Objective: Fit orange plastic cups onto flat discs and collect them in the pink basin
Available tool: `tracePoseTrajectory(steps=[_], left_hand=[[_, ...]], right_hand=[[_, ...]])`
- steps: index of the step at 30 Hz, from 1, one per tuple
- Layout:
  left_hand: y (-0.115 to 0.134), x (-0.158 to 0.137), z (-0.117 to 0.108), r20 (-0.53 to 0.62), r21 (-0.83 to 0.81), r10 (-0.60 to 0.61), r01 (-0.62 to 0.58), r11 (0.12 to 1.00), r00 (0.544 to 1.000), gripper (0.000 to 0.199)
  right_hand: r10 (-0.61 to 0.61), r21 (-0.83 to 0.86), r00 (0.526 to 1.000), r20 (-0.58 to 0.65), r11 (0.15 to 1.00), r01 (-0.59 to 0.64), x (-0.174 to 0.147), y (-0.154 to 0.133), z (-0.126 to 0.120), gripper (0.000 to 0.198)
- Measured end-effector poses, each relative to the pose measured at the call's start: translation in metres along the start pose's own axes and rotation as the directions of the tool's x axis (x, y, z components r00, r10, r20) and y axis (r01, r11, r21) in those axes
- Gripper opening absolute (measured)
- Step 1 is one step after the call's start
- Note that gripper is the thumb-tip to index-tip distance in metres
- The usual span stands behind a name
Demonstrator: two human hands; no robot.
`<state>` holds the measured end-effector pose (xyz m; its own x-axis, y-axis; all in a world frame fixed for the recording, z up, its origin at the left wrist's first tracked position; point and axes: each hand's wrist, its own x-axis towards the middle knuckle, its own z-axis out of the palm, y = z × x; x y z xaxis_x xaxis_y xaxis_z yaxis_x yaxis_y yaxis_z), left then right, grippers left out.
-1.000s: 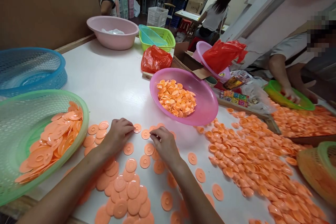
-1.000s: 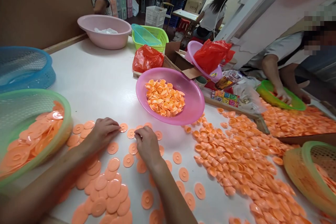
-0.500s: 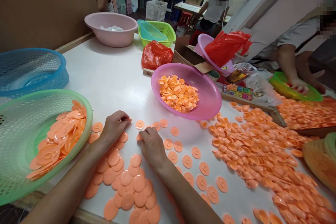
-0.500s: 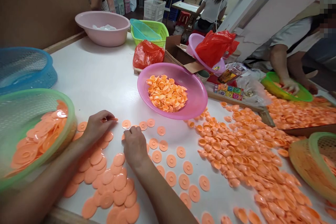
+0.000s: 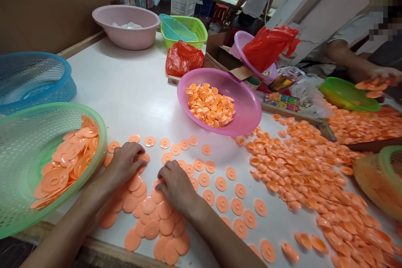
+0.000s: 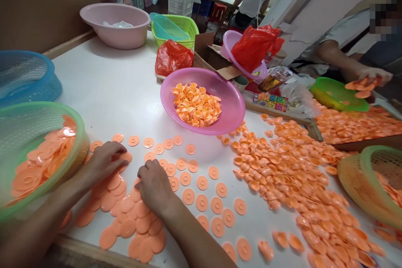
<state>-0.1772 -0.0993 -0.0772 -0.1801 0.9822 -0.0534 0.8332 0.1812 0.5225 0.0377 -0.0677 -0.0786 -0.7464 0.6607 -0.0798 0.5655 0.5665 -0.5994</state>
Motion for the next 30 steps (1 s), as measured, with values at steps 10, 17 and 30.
tracePoseTrajectory(steps=[10, 17, 30], left_hand=[[-0.004, 0.006, 0.023, -0.160, -0.104, 0.346, -0.364, 0.925, 0.925, 0.026], [-0.001, -0.024, 0.020, -0.083, -0.021, 0.383, -0.386, 0.922, 0.920, 0.021], [0.039, -0.063, 0.034, 0.137, -0.021, 0.324, -0.324, 0.946, 0.936, 0.013]], right_hand=[[-0.007, -0.061, 0.999, 0.036, 0.998, 0.009, -0.007, -0.004, 0.006, 0.018], [-0.044, -0.151, 0.996, 0.082, 0.987, 0.057, 0.001, -0.014, 0.005, 0.018], [0.278, 0.080, 0.686, -0.673, 0.949, -0.305, -0.039, 0.121, -0.092, 0.011]])
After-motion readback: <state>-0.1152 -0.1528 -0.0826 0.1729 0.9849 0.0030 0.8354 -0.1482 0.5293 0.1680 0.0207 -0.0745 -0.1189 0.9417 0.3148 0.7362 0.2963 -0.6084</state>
